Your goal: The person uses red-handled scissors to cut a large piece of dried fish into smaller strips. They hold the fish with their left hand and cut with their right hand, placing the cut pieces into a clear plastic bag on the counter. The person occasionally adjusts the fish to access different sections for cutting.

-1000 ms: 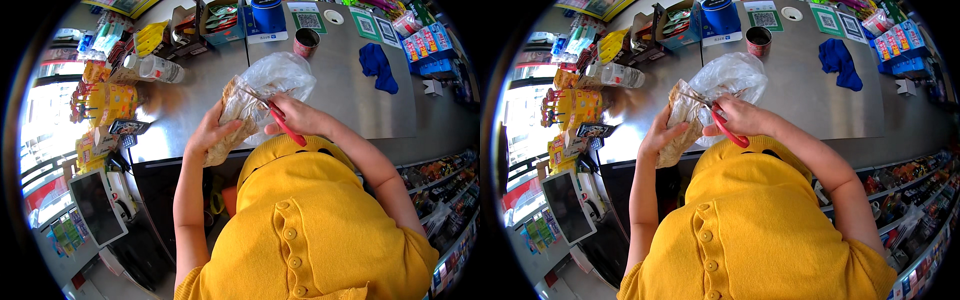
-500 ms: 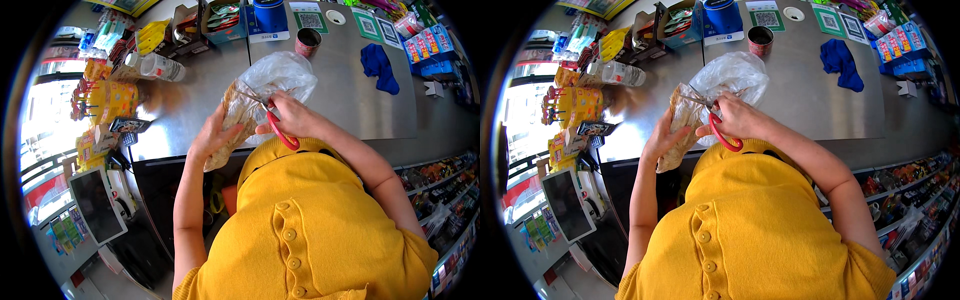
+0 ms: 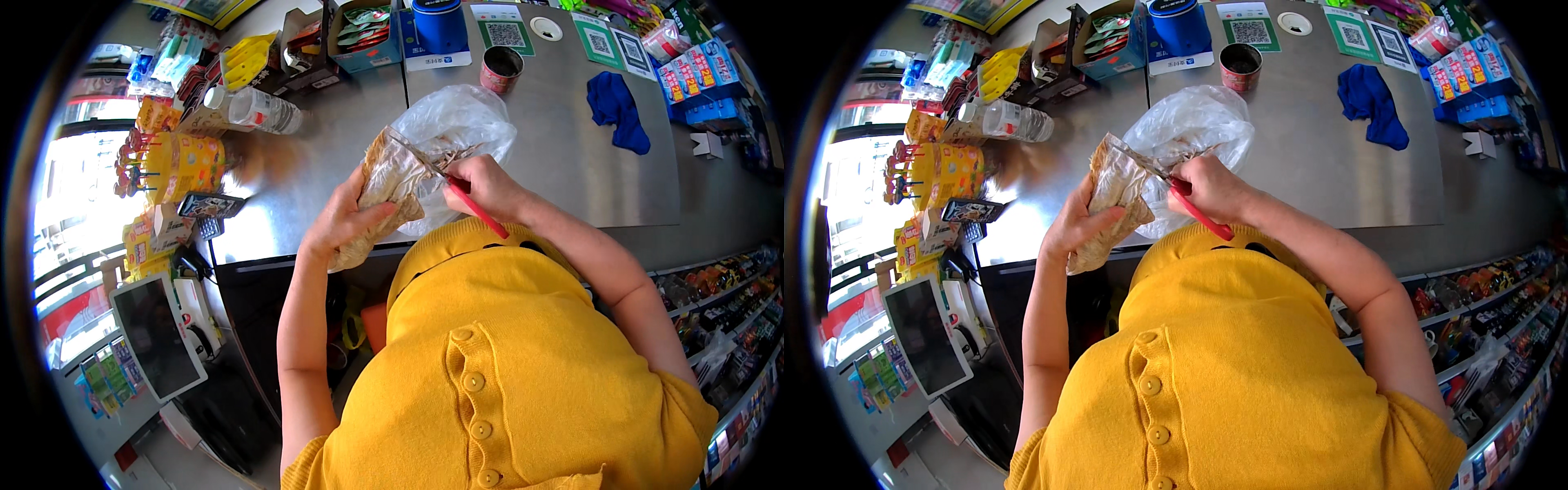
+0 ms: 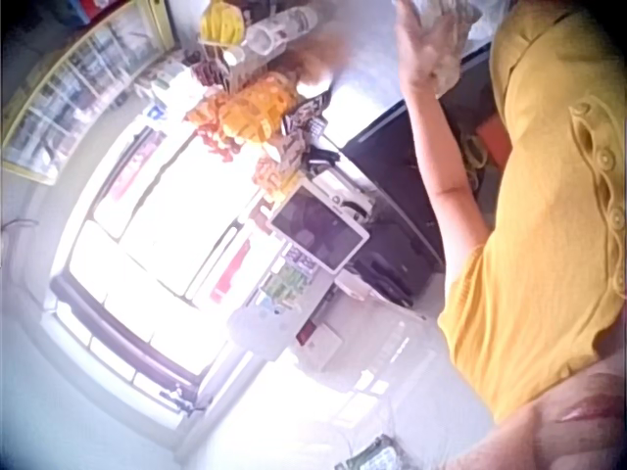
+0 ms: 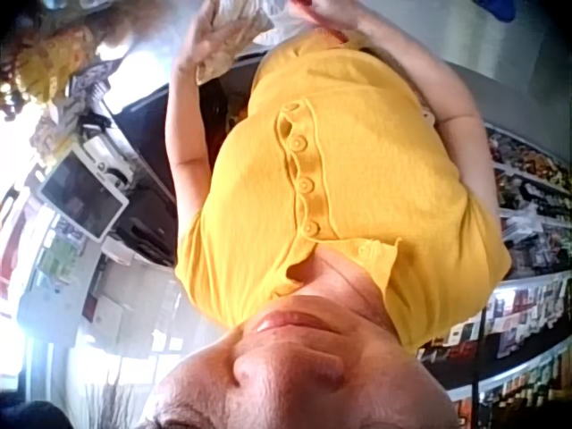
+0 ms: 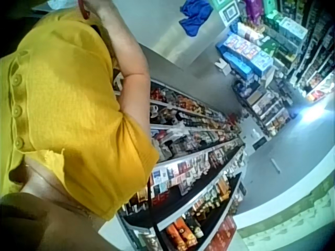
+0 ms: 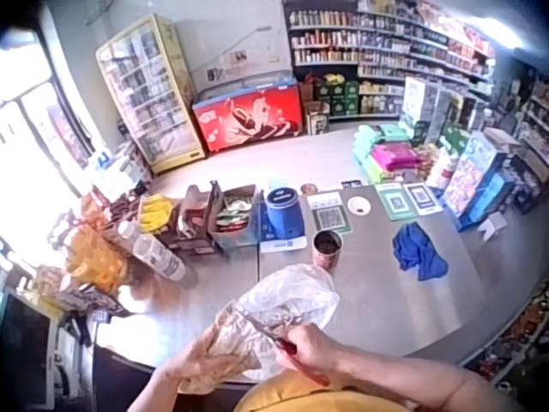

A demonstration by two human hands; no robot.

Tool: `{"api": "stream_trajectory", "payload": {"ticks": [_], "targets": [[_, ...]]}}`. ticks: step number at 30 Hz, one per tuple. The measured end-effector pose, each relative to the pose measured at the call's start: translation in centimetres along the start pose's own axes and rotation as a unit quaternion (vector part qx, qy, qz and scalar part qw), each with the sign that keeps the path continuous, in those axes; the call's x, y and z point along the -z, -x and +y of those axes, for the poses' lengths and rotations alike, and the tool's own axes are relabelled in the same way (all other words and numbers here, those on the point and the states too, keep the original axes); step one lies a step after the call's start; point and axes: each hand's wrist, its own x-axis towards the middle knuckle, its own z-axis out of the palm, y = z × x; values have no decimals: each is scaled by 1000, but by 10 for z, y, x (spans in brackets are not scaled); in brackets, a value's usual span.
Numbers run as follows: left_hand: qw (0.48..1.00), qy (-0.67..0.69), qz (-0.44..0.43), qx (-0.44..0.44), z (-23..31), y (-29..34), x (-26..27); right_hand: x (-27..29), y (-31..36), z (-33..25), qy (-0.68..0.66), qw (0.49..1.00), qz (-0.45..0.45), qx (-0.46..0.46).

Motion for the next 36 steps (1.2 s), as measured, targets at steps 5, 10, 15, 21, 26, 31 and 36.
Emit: {"api": "stream_trajectory", "payload": {"ticks": [5, 10, 15, 21, 26, 31, 36], "targets": [[996, -30, -67, 56, 1, 3, 15, 8, 8, 14, -28, 995, -93, -30], [991, -71, -62, 99, 8, -4, 17, -4, 6, 19, -77, 996, -16, -32], [998, -49, -31, 15, 1, -3, 3, -7, -3, 10, 53, 998, 33, 27], [996, -80, -35, 23, -5, -1, 1, -2, -5, -16, 62, 998, 11, 12], [996, -94, -6, 12, -15, 0, -4, -3, -9, -15, 71, 997, 35, 2], [996, -85, -13, 18, -9, -3, -1, -4, -8, -6, 13, 1000, 21, -14], [994, -91, -45, 28, -16, 0, 10, -2, -2, 10, -34, 997, -49, -39]]}}
